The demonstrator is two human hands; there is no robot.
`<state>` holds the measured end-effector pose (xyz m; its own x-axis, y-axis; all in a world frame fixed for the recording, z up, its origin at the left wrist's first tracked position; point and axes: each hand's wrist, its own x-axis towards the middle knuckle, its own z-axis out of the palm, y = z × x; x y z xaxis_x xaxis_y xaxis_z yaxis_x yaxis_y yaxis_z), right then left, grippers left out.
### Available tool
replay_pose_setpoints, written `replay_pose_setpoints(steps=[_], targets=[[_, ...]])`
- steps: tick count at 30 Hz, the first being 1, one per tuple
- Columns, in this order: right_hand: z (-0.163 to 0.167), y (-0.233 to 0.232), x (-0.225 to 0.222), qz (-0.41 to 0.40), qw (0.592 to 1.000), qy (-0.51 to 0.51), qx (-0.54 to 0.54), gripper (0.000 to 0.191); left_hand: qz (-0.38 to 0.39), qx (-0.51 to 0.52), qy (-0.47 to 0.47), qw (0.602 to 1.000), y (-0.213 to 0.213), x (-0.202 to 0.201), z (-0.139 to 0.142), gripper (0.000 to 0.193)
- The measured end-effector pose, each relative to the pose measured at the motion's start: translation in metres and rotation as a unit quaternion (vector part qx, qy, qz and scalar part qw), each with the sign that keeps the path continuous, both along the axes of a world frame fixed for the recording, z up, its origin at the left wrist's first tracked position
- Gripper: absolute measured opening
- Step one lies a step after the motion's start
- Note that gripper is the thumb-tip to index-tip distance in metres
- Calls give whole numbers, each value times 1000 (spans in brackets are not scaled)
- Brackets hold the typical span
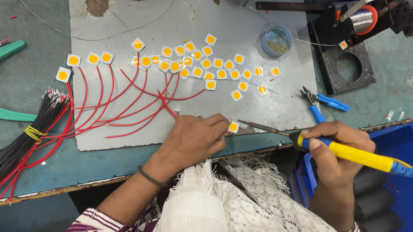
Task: The person solders red wire leads onto the contact pads of yellow LED chip modules laid on the work mat, attaching a wire to each module one at a time with a soldering iron. After soldering, the person gathers the wired modules and bundles the finished red and black wire leads together with a band.
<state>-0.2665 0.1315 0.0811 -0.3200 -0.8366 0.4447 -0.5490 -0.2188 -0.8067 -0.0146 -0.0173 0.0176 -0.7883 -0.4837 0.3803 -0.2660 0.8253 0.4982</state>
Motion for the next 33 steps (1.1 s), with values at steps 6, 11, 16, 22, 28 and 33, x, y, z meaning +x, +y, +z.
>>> replay_pose_setpoints(steps=[6,11,16,22,28,33], targets=[[-7,4,-8,-8,999,-26,-17,15,9,-10,-2,1000,1,0,-1,12],[-9,13,-10,-29,999,-33,2,15,8,-8,2,1000,0,-1,-5,13],[-12,16,-11,-22,999,-36,-6,16,12,-3,9,1000,2,1,-7,14],[-23,18,-17,-29,997,-66,-29,20,16,6,39,999,6,2,-8,20],[-35,8,-21,-17,996,-87,-23,45,142,113,93,979,7,22,1,15],[-54,-28,-19,150,983,-80,-66,45,282,195,163,925,3,25,7,22]])
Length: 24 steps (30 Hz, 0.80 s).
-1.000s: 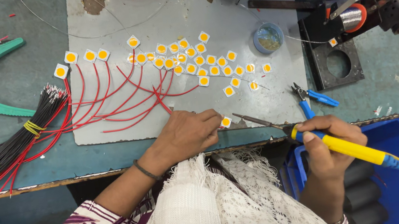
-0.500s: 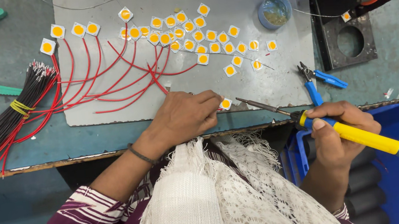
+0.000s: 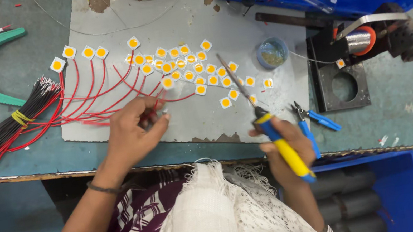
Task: The person solders red wire leads onto the contact pads of yellow LED chip modules laid on the work mat, attaching a wire to each module one at a time with a soldering iron. After soldering, the person gathers the wired modules and bundles the finished red and black wire leads together with a band.
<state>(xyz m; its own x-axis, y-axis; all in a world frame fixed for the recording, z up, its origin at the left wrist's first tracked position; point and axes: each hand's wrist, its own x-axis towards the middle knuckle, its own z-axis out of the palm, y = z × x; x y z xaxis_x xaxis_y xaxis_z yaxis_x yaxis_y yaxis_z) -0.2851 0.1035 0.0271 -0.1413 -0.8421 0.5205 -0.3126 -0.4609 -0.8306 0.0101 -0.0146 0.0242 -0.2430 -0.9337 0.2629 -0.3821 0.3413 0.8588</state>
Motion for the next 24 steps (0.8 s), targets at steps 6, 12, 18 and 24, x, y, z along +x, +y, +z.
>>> replay_pose_setpoints(steps=[6,12,18,24], targets=[[9,-51,5,59,983,176,10,42,12,-13,27,999,-4,-7,7,14],[11,-64,22,67,938,341,17,47,-8,-59,19,998,0,-5,8,15],[-2,-38,44,0,968,250,16,42,-6,-250,-91,964,-8,-1,12,12],[-6,-36,52,-85,952,294,-27,51,-134,-68,-18,989,-9,-23,6,17]])
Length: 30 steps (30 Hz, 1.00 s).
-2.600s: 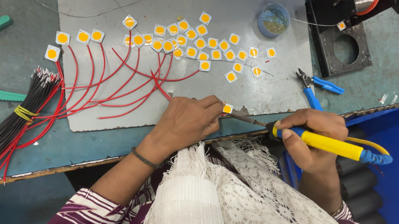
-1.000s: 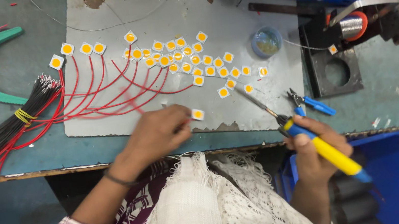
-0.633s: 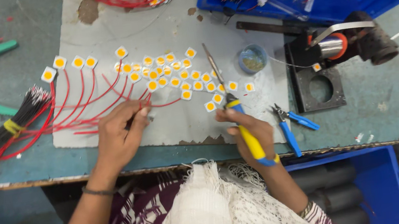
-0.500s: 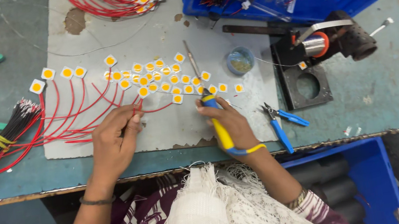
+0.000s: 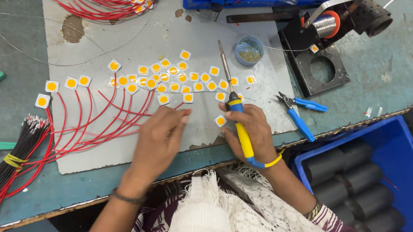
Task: The person solders red wire leads onto the contact pads of yellow LED chip modules laid on the work mat, attaching a wire to each module one at a time with a soldering iron. After soldering, the person gathers the wired modules and bundles the finished red and black wire leads together with a band.
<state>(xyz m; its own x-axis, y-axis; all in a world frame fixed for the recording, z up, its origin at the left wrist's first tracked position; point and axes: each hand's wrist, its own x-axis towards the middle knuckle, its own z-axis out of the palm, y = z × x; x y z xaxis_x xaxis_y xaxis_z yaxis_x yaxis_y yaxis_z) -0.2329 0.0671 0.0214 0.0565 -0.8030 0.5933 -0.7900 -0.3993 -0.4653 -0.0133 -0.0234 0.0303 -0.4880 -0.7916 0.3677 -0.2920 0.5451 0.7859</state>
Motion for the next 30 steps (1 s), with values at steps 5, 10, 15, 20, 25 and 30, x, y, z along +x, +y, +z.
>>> replay_pose_setpoints(steps=[5,10,15,20,25,30], targets=[[-2,-6,6,-35,999,22,35,56,-48,74,39,995,1,-15,0,25],[-4,-13,9,-18,999,3,35,52,-102,103,-6,989,-11,-13,4,14],[-2,-13,10,-20,999,6,29,53,-163,65,-15,984,-28,-15,-2,12],[-4,-16,9,-17,999,-1,41,53,-195,9,-13,981,-37,-20,-11,10],[-4,-21,10,-1,1000,-2,26,51,-194,-9,-43,980,-40,-20,-11,8],[-1,-25,11,8,1000,-6,17,51,-198,-36,-26,979,-43,-20,-10,8]])
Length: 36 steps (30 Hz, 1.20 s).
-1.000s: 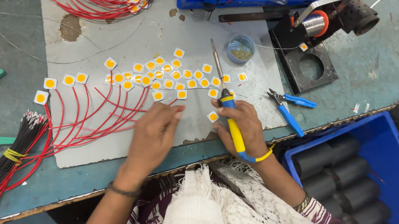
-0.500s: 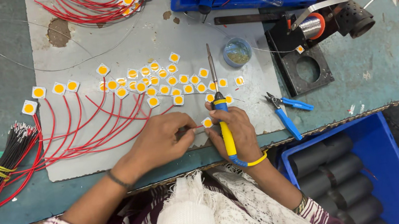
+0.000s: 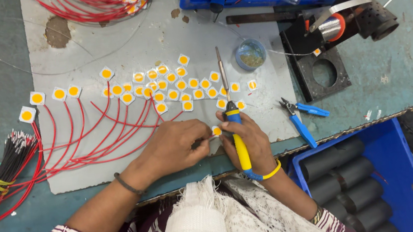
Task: The person solders red wire leads onto the contact pads of yellow LED chip modules laid on the work mat, attaching a wire to each module one at a time with a soldering iron. After soldering, the person gathers the wired modules and bundles the finished red and black wire leads together with a band.
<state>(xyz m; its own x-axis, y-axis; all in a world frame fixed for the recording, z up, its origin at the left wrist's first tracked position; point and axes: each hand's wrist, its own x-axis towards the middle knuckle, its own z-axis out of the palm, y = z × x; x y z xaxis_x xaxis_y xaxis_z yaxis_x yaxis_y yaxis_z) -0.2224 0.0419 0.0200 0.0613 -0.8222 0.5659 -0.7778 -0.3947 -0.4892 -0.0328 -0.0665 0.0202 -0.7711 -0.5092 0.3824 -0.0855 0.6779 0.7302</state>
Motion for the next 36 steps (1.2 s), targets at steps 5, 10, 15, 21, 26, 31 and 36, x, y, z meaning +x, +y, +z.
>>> replay_pose_setpoints(steps=[5,10,15,21,26,31,36], targets=[[-5,3,0,0,999,-28,19,49,1,-2,-3,1000,-1,1,-5,8],[-8,2,-2,5,998,-48,34,47,-4,-13,2,1000,0,0,-9,9],[-5,2,-2,10,999,-35,33,50,1,-36,18,999,3,0,-6,9],[-4,0,-2,-6,1000,5,12,53,-1,-105,-4,994,3,-2,-2,14],[-5,2,-3,-5,1000,10,6,54,-8,-105,-44,994,3,-3,-3,18],[-6,2,-3,-6,1000,11,7,53,-1,-88,-63,994,3,-4,-5,17],[-4,2,-3,-5,1000,11,7,53,-11,-77,-103,992,1,-6,-5,16]])
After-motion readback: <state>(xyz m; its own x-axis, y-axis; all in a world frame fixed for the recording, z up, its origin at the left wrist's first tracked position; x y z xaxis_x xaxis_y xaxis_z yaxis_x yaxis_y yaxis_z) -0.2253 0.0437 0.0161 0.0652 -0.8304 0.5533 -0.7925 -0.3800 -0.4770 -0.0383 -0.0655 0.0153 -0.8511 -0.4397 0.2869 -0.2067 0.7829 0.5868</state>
